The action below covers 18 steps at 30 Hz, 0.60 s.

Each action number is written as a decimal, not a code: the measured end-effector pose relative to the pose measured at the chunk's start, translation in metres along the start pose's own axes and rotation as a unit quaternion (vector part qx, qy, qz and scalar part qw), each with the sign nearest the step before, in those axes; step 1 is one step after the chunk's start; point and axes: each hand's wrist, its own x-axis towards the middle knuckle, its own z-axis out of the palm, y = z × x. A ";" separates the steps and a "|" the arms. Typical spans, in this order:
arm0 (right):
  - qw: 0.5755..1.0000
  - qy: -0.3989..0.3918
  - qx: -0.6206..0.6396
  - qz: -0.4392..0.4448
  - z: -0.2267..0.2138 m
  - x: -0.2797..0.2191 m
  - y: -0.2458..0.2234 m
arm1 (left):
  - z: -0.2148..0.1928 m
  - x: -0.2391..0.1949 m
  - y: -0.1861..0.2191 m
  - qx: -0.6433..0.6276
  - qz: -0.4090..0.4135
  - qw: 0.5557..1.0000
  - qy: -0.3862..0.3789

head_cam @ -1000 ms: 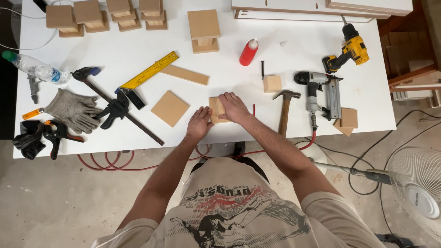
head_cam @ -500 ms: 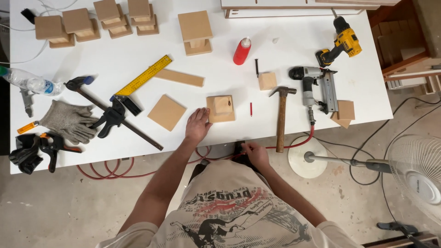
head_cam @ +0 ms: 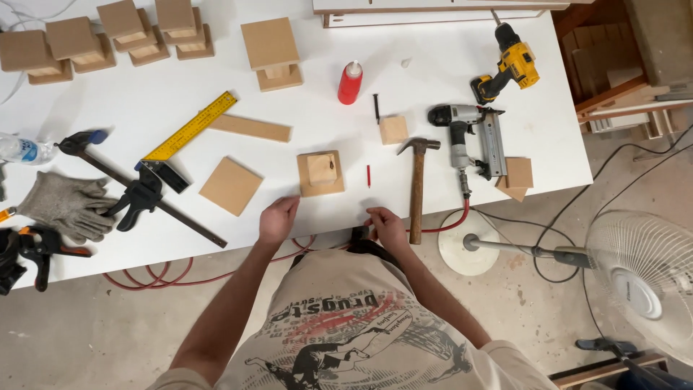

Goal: Measuring, marking, gluing, and assembling small wooden boxes at a workbench using various tools.

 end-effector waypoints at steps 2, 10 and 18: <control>0.998 0.000 -0.057 0.022 -0.011 0.017 0.000 | -0.007 -0.024 -0.001 -0.112 -0.156 0.981 -0.008; 0.998 -0.026 -0.043 -0.022 -0.035 0.052 -0.060 | -0.069 -0.052 0.024 -0.136 -0.313 0.939 -0.047; 0.996 -0.052 -0.064 -0.019 -0.039 0.106 -0.046 | -0.092 -0.047 0.036 -0.175 -0.422 0.888 -0.044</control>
